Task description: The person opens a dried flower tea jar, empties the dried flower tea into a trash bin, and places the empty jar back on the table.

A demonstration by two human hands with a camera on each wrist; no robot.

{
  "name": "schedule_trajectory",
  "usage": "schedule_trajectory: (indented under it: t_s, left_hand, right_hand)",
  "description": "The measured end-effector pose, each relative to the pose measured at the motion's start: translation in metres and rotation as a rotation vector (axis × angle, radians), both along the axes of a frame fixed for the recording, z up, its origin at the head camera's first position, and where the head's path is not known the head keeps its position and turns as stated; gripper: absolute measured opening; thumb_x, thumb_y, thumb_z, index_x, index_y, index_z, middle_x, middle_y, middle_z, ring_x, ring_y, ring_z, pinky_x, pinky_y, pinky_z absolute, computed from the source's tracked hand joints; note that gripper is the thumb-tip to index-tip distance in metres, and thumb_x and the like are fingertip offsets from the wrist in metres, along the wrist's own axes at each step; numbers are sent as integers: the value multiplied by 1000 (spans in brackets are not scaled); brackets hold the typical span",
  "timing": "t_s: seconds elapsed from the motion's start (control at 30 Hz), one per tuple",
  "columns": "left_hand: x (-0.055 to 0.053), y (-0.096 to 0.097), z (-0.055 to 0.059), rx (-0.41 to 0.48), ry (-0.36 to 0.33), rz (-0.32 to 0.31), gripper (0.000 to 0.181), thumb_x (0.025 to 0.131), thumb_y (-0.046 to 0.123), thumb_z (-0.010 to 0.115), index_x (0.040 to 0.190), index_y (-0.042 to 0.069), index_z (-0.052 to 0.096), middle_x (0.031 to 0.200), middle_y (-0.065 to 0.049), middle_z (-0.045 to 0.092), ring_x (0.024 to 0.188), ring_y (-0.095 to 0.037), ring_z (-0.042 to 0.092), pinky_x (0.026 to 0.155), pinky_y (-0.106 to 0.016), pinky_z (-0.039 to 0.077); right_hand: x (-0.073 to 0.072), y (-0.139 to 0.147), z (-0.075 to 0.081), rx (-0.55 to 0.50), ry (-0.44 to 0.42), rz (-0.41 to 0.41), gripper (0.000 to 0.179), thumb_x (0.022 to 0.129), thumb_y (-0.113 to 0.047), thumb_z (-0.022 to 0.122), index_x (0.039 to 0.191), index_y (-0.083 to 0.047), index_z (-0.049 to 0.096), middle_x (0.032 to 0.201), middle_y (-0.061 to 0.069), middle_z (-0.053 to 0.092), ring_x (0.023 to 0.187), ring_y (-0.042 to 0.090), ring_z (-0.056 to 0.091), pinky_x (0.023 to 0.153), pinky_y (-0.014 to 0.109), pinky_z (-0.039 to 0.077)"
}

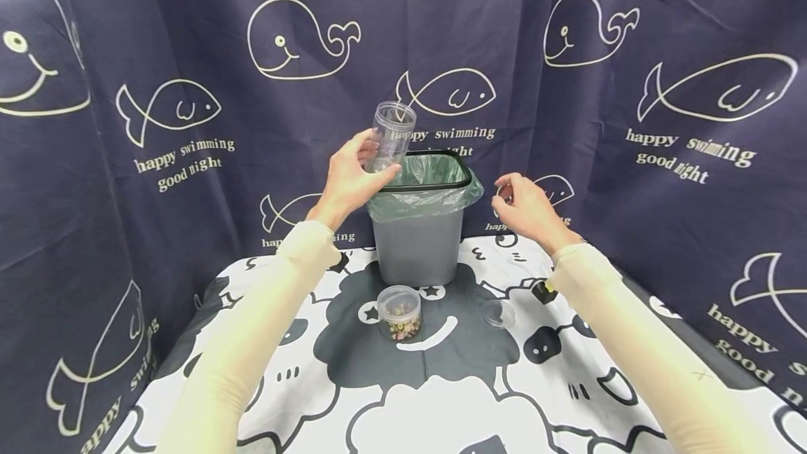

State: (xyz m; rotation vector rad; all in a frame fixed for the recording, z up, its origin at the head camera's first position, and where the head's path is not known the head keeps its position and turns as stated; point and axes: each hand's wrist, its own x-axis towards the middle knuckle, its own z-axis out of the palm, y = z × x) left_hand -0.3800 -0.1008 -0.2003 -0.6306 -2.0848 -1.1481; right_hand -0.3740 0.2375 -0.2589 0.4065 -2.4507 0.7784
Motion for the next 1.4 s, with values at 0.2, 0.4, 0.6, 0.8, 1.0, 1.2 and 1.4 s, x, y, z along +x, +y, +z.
schedule_trajectory:
  t_s: [0.2,0.4,0.6,0.8,1.0,1.2,1.4]
  left_hand:
    - [13,17,-8,20,-15,-56,67,77,27,89,136,13,60,122,-9,70,114,-22,68,102,-27,50]
    - [33,36,-23,58,-25,-121,64,77,27,89,131,12,59,116,-8,68,111,-21,69,101,-26,50]
    - [54,56,-46,9,-126,-138,56,75,31,89,119,15,57,116,-5,66,110,-23,69,100,-33,53]
    - [65,76,-74,-102,-215,-153,54,77,37,87,114,17,54,115,-2,67,113,-25,70,96,-39,55]
    - [71,91,-104,-151,-307,-171,58,78,34,85,121,16,50,116,-3,66,108,-20,69,88,-34,55]
    - [68,107,-137,-201,-340,-122,63,78,34,86,123,12,48,110,-4,63,93,-17,62,82,-31,53]
    - [63,120,-171,-255,-416,-93,64,78,32,88,124,9,49,109,-4,62,94,-16,62,84,-30,53]
  right_hand:
    - [0,6,-28,47,-74,31,44,92,-19,56,130,1,59,109,20,69,102,37,65,94,51,49]
    - [2,6,-49,109,-131,71,44,90,-17,58,129,4,60,110,22,69,102,38,65,92,53,49]
    - [8,6,-67,235,-174,135,45,89,-16,58,128,7,60,113,27,67,106,42,63,96,56,48]
    - [13,3,-86,286,-209,181,49,85,-16,61,128,7,61,113,26,68,106,43,66,93,56,50]
    - [19,1,-100,328,-210,197,49,82,-15,65,125,7,64,109,25,68,103,42,66,91,56,51]
    - [18,1,-111,364,-239,195,48,82,-16,65,126,6,64,108,26,66,99,42,63,88,58,51]
    - [22,4,-124,416,-325,185,58,77,-15,68,131,7,61,113,28,65,102,45,62,90,60,50]
